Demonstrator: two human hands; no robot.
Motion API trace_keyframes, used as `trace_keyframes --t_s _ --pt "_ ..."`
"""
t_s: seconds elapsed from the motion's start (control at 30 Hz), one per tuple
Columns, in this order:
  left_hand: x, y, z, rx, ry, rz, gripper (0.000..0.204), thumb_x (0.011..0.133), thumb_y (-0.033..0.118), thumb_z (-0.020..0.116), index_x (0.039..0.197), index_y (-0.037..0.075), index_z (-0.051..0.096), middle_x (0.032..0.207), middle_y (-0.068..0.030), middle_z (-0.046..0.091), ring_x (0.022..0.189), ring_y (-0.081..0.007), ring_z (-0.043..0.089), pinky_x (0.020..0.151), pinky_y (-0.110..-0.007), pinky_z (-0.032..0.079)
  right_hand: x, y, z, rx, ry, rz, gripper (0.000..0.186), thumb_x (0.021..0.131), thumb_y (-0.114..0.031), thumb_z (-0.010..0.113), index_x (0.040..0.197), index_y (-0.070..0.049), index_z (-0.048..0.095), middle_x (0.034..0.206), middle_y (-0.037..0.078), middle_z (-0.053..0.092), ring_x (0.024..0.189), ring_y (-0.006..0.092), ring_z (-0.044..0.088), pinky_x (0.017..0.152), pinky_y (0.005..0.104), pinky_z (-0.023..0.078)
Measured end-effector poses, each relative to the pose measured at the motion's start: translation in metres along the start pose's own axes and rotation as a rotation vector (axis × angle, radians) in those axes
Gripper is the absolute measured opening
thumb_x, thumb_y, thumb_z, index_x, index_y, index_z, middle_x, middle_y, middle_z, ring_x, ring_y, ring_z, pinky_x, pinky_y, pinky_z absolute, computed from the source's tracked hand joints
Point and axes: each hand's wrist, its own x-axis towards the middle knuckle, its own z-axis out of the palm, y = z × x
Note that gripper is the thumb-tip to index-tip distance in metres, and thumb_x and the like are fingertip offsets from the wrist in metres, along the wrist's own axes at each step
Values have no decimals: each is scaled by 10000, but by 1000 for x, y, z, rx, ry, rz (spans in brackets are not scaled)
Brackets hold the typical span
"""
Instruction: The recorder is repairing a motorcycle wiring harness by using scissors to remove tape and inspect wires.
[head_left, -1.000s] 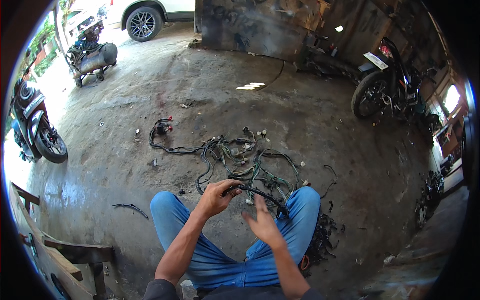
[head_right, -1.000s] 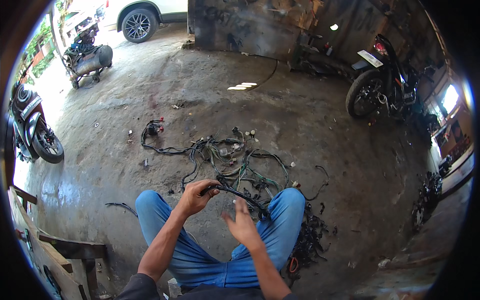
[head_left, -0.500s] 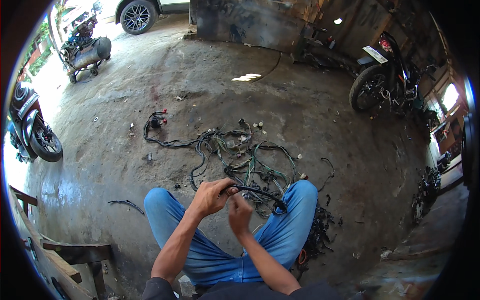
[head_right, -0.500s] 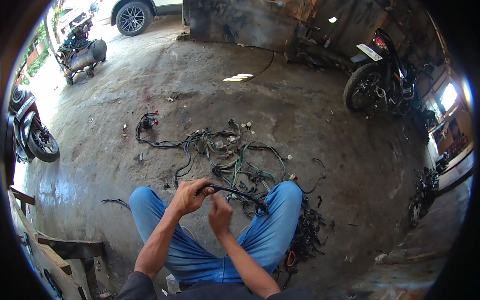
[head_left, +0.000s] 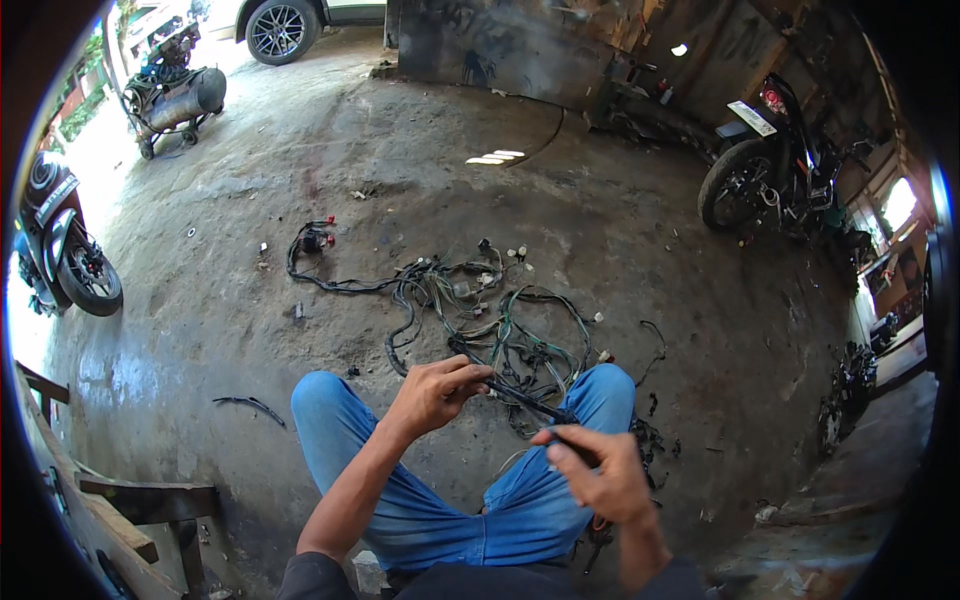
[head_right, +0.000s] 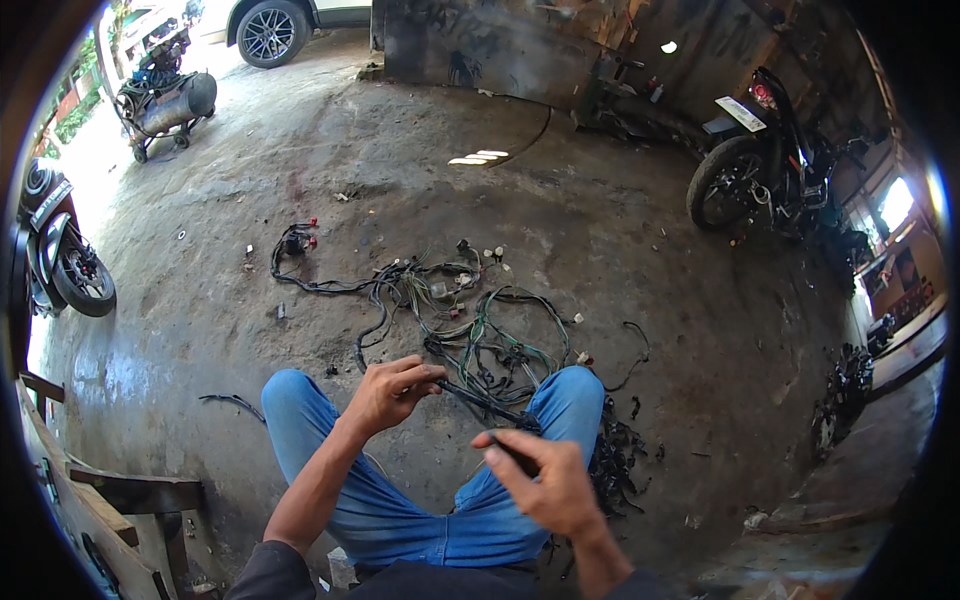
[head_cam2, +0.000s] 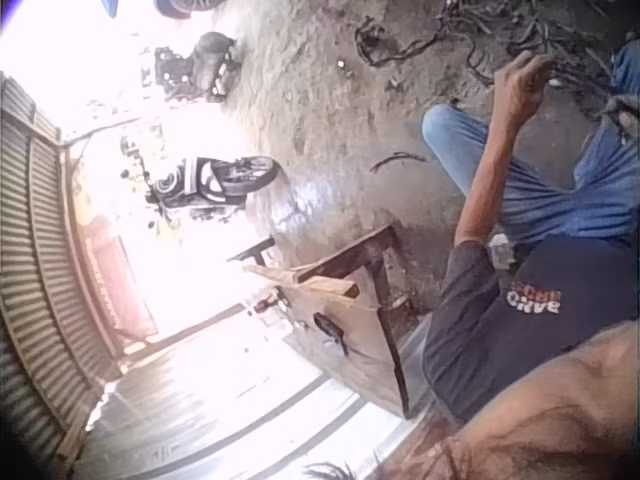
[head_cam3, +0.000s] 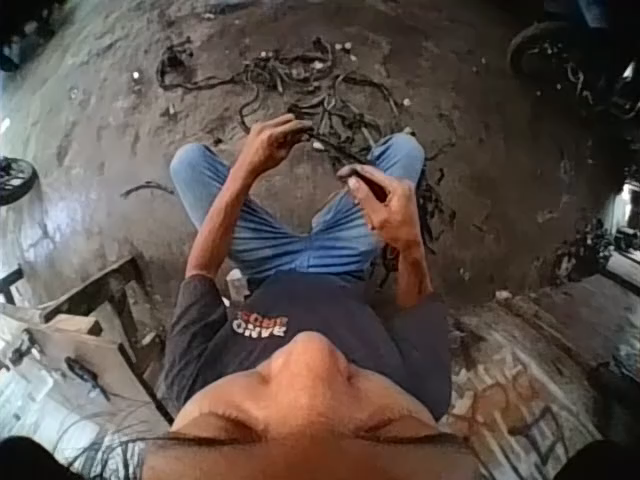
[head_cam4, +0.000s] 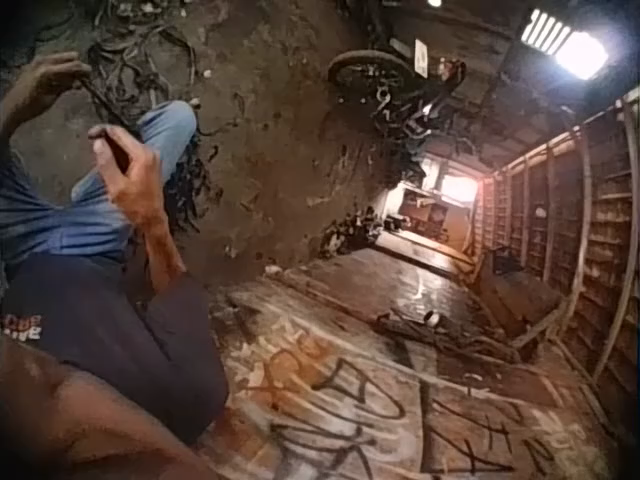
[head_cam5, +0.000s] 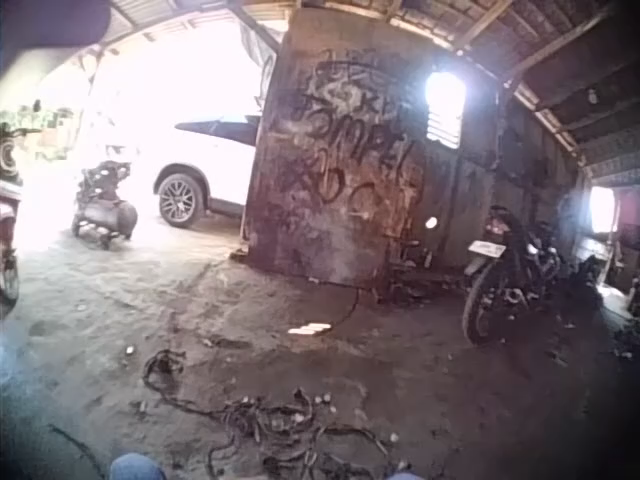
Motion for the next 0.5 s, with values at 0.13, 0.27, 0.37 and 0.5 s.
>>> trace_keyframes --t_s 0.13,0.27,0.37,0.5 --pt "0 -10 -3 91 10 122 240 888 187 758 1114 110 733 875 -63 661 782 -273 640 690 -395 504 7 -58 -45 -204 -30 116 237 985 -170 690 1131 4 758 703 26 696 619 30 599 539 235 467" --pt "-1 -14 4 -5 46 141 250 879 233 780 1095 114 741 878 -65 645 802 -259 602 707 -401 476 28 -74 -93 -668 252 -341 260 934 -261 748 924 -4 788 744 101 740 653 147 671 641 333 529" --pt "-10 -9 -6 66 19 74 291 880 291 790 1076 87 723 891 -71 671 822 -264 644 747 -402 492 54 -112 -129 -1080 497 -447 316 929 -304 747 784 -22 749 659 95 678 565 211 631 596 336 499" --pt "-3 -2 0 43 30 121 293 868 269 792 1064 64 720 893 -85 675 794 -272 647 734 -410 511 97 -124 -200 -1233 710 -491 310 949 -335 715 853 -44 758 767 89 693 715 235 661 710 358 507"
